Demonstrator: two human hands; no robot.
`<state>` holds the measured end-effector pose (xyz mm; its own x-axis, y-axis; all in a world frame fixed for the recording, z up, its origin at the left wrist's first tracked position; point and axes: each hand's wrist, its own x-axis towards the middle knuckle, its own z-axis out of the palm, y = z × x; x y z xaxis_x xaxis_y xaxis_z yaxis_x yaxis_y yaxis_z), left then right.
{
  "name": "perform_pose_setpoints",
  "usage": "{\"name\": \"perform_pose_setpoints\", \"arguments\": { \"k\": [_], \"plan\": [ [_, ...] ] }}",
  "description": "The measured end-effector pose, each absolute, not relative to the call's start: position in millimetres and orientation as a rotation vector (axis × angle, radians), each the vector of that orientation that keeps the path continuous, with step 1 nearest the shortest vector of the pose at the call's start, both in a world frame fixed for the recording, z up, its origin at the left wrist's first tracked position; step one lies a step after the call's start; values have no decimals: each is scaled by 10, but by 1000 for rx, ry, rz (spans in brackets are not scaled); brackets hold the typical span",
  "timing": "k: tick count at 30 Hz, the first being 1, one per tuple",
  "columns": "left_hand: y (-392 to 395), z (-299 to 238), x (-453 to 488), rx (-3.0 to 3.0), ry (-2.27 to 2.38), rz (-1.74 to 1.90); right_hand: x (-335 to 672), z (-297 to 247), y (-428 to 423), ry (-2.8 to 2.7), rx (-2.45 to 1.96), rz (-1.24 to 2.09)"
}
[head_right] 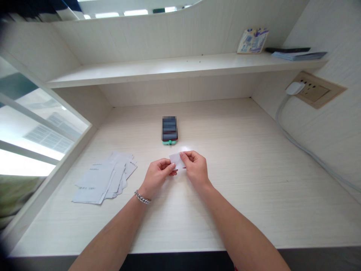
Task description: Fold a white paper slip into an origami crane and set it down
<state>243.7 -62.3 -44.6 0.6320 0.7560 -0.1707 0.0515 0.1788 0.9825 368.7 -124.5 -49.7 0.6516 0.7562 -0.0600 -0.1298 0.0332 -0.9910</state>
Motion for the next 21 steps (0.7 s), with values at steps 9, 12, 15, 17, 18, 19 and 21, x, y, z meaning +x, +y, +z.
{"name": "perform_pose_setpoints", "arguments": {
  "k": [9, 12, 15, 17, 18, 19, 21],
  "plan": [
    [-580, -471, 2419, 1322, 819, 651, 3748, -513, -1243, -567, -1357, 893],
    [-582, -468, 2383, 1484, 806, 649, 3785, -481, -1262, -698, -1350, 1004],
    [-600, -455, 2366, 1567, 788, 600, 3794, -451, -1280, -874, -1398, 949],
    [-606, -445, 2370, 1534, 777, 572, 3785, -451, -1282, -847, -1399, 887],
    [-603, -442, 2375, 1499, 777, 570, 3779, -457, -1279, -799, -1379, 879],
    [-595, -442, 2380, 1459, 781, 580, 3773, -465, -1274, -750, -1355, 890],
    [-567, -452, 2386, 1365, 804, 640, 3766, -482, -1261, -688, -1325, 944]
  ]
}}
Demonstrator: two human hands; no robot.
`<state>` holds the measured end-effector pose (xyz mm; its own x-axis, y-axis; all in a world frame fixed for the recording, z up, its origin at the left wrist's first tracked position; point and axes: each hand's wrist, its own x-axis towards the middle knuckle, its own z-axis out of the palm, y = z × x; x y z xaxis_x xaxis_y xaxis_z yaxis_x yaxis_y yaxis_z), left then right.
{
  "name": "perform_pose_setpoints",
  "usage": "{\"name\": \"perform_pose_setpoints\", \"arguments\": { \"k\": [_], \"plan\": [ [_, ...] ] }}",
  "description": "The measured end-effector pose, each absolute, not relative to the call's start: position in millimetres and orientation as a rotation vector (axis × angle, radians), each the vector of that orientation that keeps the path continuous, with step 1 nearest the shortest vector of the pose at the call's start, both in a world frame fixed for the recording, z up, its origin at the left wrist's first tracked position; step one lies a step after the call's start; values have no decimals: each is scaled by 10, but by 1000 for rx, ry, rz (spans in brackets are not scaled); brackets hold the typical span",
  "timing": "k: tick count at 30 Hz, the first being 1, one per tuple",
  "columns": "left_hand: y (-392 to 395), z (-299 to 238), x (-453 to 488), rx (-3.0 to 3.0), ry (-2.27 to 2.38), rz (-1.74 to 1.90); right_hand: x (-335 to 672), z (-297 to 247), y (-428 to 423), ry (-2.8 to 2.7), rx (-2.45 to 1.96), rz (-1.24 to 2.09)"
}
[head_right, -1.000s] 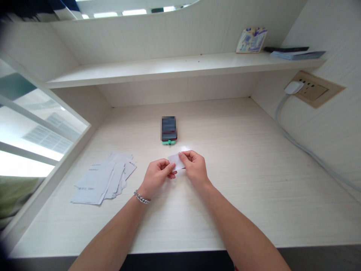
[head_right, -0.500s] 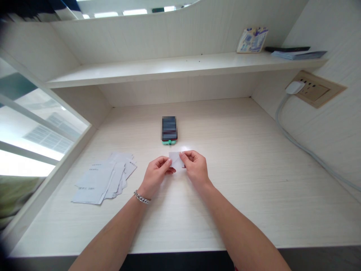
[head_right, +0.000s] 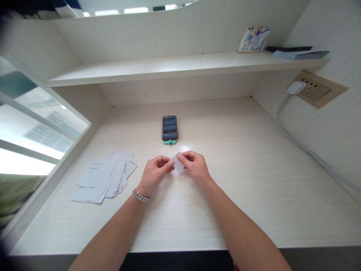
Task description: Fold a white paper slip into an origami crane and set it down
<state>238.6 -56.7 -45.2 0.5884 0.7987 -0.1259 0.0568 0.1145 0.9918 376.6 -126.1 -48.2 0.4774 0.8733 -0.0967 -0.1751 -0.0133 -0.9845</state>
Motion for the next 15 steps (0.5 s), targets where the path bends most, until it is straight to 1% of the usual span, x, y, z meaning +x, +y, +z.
{"name": "perform_pose_setpoints", "arguments": {
  "k": [4, 6, 10, 15],
  "plan": [
    [-498, -495, 2377, 1239, 877, 793, 3769, -492, -1248, -732, -1358, 1033],
    [-483, -504, 2366, 1259, 901, 814, 3776, -479, -1256, -835, -1406, 1010],
    [-508, -475, 2341, 1453, 868, 767, 3776, -423, -1293, -1050, -1506, 870],
    [-551, -438, 2325, 1634, 854, 641, 3745, -369, -1320, -1241, -1608, 814]
  ]
}}
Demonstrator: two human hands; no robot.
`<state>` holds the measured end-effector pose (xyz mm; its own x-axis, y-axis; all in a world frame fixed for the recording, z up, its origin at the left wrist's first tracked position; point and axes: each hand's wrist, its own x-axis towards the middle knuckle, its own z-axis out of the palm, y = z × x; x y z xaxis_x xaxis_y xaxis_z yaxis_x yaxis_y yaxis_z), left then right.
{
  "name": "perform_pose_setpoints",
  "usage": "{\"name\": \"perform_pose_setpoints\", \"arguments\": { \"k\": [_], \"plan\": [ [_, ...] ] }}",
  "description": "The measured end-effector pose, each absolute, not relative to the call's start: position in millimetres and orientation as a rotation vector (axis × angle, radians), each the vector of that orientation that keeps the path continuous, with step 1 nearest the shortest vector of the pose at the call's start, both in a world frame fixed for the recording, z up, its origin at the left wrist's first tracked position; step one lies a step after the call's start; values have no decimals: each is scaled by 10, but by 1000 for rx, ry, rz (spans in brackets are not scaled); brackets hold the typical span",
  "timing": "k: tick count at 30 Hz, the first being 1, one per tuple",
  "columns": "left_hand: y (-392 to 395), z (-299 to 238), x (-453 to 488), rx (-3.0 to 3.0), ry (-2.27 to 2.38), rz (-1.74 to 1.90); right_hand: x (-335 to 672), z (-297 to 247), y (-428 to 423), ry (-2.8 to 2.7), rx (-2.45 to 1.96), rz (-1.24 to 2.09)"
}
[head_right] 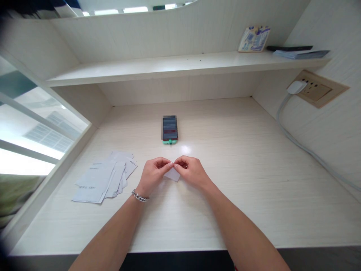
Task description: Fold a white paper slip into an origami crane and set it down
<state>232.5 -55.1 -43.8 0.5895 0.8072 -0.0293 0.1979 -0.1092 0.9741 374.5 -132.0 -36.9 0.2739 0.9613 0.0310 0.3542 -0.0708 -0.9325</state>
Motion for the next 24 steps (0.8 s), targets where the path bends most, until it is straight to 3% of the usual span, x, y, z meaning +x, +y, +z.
{"name": "perform_pose_setpoints", "arguments": {
  "k": [6, 14, 24],
  "plan": [
    [-492, -466, 2332, 1582, 897, 650, 3810, -411, -1325, -1254, -1727, 855],
    [-319, -496, 2236, 1293, 977, 823, 3921, -434, -1313, -1030, -1526, 988],
    [-486, -413, 2277, 1715, 816, 567, 3823, -391, -1326, -1225, -1605, 890]
  ]
}}
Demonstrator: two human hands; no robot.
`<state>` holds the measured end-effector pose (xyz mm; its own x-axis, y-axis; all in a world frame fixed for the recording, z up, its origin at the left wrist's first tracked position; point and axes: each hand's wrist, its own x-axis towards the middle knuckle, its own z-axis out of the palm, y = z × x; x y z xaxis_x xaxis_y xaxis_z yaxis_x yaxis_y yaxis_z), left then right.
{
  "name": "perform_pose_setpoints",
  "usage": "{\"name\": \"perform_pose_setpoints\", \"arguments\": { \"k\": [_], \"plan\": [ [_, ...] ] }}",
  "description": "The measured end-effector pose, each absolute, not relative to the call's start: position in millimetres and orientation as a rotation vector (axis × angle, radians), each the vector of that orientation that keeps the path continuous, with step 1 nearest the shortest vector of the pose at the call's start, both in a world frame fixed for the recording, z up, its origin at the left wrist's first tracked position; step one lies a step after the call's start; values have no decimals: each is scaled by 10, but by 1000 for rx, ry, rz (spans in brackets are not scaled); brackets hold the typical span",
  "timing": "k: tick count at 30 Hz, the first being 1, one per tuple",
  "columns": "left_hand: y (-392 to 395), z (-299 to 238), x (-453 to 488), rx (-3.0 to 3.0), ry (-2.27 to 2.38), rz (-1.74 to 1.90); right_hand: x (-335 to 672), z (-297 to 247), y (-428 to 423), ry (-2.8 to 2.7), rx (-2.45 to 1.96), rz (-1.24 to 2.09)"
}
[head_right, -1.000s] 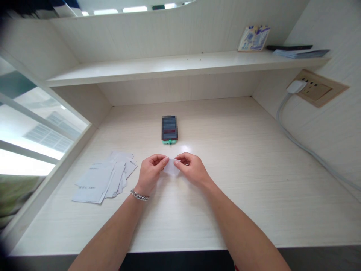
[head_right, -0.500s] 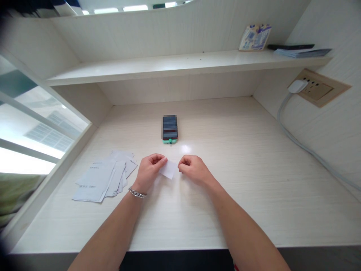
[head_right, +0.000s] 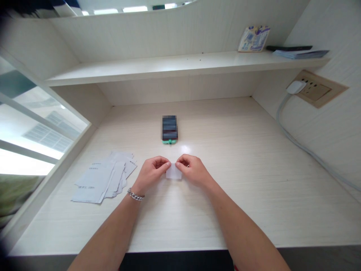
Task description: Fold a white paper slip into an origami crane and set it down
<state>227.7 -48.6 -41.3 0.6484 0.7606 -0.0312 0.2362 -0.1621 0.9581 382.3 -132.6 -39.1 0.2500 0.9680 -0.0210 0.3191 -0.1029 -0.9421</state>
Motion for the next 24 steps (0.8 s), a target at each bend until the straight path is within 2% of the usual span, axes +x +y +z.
{"name": "perform_pose_setpoints", "arguments": {
  "k": [6, 14, 20, 24],
  "plan": [
    [-427, -384, 2220, 1735, 770, 438, 3932, -329, -1361, -1255, -1575, 959],
    [-439, -334, 2285, 1408, 749, 587, 4009, -363, -1331, -910, -1421, 944],
    [-511, -365, 2339, 1553, 820, 721, 3909, -407, -1319, -1028, -1482, 986],
    [-540, -365, 2319, 1692, 791, 644, 3865, -376, -1333, -1159, -1513, 949]
  ]
}}
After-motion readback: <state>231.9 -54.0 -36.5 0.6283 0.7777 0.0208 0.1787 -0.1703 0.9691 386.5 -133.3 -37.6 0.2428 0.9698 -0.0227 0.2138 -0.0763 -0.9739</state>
